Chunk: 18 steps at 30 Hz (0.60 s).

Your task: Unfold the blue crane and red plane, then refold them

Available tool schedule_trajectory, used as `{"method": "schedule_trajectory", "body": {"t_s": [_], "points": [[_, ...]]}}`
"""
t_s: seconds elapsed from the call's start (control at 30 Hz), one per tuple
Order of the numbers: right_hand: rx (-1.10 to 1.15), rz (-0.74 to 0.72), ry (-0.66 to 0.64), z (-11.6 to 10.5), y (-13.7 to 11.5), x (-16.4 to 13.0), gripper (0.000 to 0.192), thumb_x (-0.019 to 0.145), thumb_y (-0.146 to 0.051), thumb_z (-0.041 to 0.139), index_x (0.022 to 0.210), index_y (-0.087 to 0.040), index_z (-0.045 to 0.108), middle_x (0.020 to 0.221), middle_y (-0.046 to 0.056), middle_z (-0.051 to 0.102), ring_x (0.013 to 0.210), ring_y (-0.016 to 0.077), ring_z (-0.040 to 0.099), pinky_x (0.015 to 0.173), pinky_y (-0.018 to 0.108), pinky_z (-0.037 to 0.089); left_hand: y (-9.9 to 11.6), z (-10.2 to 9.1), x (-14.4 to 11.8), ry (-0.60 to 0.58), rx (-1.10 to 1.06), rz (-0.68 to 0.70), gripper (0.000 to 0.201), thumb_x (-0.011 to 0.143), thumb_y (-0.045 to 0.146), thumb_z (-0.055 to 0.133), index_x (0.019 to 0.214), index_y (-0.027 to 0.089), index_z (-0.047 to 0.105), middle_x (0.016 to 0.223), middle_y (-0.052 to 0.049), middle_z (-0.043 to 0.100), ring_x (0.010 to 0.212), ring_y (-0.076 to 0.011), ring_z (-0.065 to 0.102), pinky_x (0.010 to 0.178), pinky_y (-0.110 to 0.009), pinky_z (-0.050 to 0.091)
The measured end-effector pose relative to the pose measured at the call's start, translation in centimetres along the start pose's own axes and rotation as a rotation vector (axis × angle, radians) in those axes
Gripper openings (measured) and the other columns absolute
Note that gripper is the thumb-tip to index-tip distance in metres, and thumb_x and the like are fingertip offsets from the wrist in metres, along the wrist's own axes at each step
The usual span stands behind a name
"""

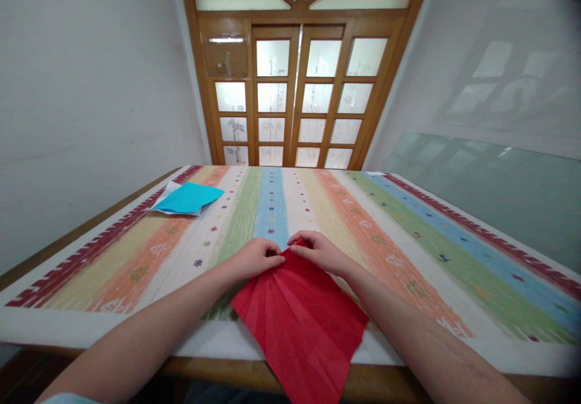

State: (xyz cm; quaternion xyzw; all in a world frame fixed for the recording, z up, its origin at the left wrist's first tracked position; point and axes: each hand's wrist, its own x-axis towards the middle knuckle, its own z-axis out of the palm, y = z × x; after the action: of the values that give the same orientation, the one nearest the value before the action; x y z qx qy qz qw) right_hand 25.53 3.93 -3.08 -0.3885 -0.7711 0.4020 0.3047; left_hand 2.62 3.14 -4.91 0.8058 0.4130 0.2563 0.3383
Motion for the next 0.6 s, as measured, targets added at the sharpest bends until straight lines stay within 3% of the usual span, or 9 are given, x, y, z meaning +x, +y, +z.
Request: {"method": "schedule_trajectory", "body": {"t_s": [0.13, 0.3, 0.37, 0.47, 0.6], "points": [[0.138, 0.146, 0.159, -1.4, 1.5, 0.4, 0.043, 0.09, -0.05, 0.059, 0.121, -0.021, 0.065, 0.089, 0.004, 0.067, 0.076, 0.0179, 0.061, 0.065, 0.027, 0.047, -1.0, -0.6, 0.6, 0.121, -0.261, -0.116, 0.028, 0.082, 0.042, 0.067, 0.077, 0.016, 0.073, 0.074, -0.005, 0.071, 0.066, -0.0177, 0.06, 0.06, -0.027, 0.041], [0.519, 0.288, 0.48, -4.6, 4.4, 1.0, 0.047, 0.091, -0.06, 0.051, 0.119, -0.025, 0.062, 0.112, 0.009, 0.067, 0.101, 0.0216, 0.064, 0.076, 0.03, 0.054, -2.4, -1.9, 1.5, 0.526, -0.691, -0.194, 0.034, 0.071, 0.045, 0.079, 0.084, 0.015, 0.07, 0.083, -0.007, 0.072, 0.071, -0.019, 0.064, 0.066, -0.028, 0.048], [0.621, 0.34, 0.546, -5.3, 5.0, 1.1, 0.05, 0.092, -0.064, 0.044, 0.121, -0.026, 0.059, 0.117, 0.01, 0.067, 0.106, 0.023, 0.065, 0.08, 0.033, 0.056, -2.7, -2.2, 1.7, 0.658, -0.834, -0.189, 0.035, 0.068, 0.04, 0.082, 0.089, 0.015, 0.068, 0.087, -0.007, 0.072, 0.074, -0.0185, 0.066, 0.07, -0.029, 0.051], [0.732, 0.383, 0.552, -5.3, 4.7, 1.1, 0.049, 0.093, -0.065, 0.042, 0.122, -0.028, 0.054, 0.122, 0.011, 0.066, 0.11, 0.0233, 0.065, 0.086, 0.036, 0.057, -2.9, -2.4, 2.1, 0.801, -0.947, -0.227, 0.031, 0.067, 0.028, 0.08, 0.091, 0.016, 0.063, 0.085, -0.004, 0.071, 0.071, -0.0163, 0.066, 0.067, -0.027, 0.052], [0.785, 0.341, 0.379, -3.3, 3.1, 1.0, 0.04, 0.096, -0.058, 0.047, 0.123, -0.029, 0.053, 0.133, 0.01, 0.062, 0.119, 0.022, 0.063, 0.094, 0.036, 0.055, -2.7, -2.2, 2.3, 0.858, -1.042, -0.248, 0.027, 0.07, 0.017, 0.069, 0.094, 0.018, 0.056, 0.085, -0.003, 0.07, 0.071, -0.0159, 0.068, 0.066, -0.027, 0.054]]}}
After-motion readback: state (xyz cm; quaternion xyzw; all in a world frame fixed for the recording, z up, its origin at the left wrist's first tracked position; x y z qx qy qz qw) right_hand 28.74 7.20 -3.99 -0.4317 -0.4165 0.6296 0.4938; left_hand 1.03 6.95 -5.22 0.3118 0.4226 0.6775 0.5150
